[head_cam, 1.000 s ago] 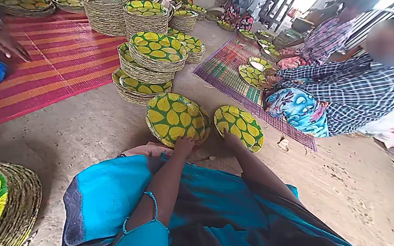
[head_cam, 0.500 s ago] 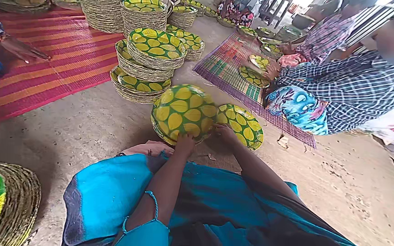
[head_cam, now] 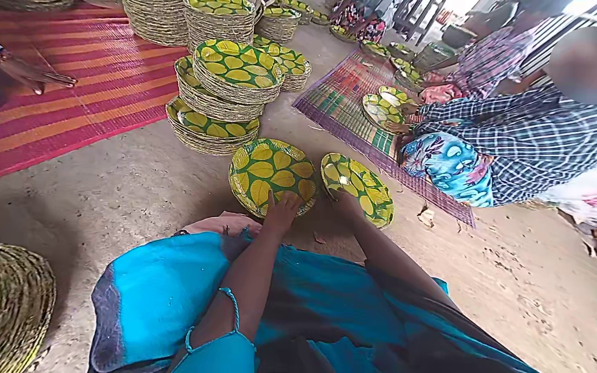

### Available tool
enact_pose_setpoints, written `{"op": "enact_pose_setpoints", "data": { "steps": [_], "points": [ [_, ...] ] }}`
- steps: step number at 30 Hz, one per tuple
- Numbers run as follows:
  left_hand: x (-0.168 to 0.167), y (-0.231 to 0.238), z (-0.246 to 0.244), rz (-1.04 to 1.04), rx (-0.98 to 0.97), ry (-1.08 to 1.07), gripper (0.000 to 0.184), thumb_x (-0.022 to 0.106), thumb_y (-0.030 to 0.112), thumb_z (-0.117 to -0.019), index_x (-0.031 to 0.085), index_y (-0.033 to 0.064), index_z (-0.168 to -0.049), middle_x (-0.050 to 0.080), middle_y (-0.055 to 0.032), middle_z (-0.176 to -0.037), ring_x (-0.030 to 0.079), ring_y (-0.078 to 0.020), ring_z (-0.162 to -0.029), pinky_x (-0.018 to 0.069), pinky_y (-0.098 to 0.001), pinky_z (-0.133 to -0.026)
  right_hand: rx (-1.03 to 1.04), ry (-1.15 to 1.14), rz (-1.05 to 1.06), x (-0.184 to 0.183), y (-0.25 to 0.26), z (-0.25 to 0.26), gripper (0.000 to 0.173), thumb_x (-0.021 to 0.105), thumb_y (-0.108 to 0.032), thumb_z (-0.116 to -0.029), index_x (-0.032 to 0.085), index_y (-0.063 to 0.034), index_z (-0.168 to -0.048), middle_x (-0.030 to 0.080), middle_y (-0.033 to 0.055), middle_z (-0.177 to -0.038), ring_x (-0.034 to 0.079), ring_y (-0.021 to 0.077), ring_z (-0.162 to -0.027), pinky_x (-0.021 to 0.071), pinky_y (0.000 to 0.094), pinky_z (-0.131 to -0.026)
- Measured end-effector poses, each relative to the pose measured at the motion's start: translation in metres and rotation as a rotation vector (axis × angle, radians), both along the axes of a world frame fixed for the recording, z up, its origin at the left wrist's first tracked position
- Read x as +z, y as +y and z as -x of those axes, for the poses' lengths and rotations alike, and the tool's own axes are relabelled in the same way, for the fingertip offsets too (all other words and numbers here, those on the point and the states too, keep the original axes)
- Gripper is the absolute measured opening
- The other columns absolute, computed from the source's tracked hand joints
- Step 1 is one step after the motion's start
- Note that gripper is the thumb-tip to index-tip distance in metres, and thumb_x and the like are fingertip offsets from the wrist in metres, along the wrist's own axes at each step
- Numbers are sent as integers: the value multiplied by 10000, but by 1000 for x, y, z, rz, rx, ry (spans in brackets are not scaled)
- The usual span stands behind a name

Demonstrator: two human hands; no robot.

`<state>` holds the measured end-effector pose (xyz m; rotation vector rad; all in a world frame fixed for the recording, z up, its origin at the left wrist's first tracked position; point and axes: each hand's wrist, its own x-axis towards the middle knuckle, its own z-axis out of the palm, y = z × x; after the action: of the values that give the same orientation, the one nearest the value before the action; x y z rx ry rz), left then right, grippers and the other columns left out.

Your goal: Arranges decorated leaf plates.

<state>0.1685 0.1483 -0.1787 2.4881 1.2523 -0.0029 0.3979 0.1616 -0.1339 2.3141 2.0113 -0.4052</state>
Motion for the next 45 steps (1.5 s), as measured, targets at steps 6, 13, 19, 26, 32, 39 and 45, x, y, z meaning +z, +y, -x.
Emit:
{"op": "enact_pose_setpoints", "data": {
  "steps": [6,13,19,26,32,39,45],
  "points": [
    [5,1,-4,22,43,12,752,706,215,-958,350,120,-1614,292,-181,-1676,216,-441,-1554,86,-782,-1177,489,-57,9,-10,2,-7,462,500,-42,-1027,658,-261,-1401,557,36,-1531,429,313,-1475,256,591,-1213],
    [2,2,-2,114,25,106,585,531,-74,-965,494,93,-1525,387,-216,-1610,310,-473,-1502,238,-724,-1179,-168,-264,253,-8,-9,-15,792,574,-173,-1006,132,-107,-1660,617,273,-1353,619,464,-1237,506,638,-985],
    [-9,3,0,30,-32,-8,863,644,-3,-919,263,239,-1654,160,-66,-1739,64,-361,-1605,2,-743,-1206,34,-146,-51,2,-3,-9,371,469,-152,-1064,645,-161,-1390,657,144,-1367,614,368,-1274,462,585,-1067],
    [1,1,-4,91,55,-1,653,578,-25,-963,401,79,-1583,314,-186,-1668,189,-470,-1557,84,-775,-1188,164,-86,83,-16,2,-8,652,547,-95,-1013,344,-195,-1625,315,33,-1695,279,331,-1562,180,653,-1234],
    [-6,3,1,123,61,26,607,539,41,-1025,458,298,-1569,270,0,-1711,87,-396,-1597,4,-807,-1155,-147,-216,445,81,-48,73,511,367,-93,-1120,237,52,-1592,427,297,-1561,444,428,-1449,362,561,-1166],
    [-10,5,-1,177,129,27,839,679,296,-990,184,320,-1667,155,-27,-1742,58,-491,-1574,76,-878,-1085,-165,-41,28,0,-3,-5,401,508,-198,-1038,603,-136,-1423,573,201,-1433,582,390,-1298,481,602,-1043],
    [-1,1,-3,-68,74,-71,895,705,301,-962,165,271,-1675,40,-63,-1755,-42,-370,-1605,-52,-779,-1168,441,0,3,-7,1,-4,454,470,-56,-1049,678,-286,-1380,484,0,-1596,374,296,-1513,220,596,-1224]
  ]
}}
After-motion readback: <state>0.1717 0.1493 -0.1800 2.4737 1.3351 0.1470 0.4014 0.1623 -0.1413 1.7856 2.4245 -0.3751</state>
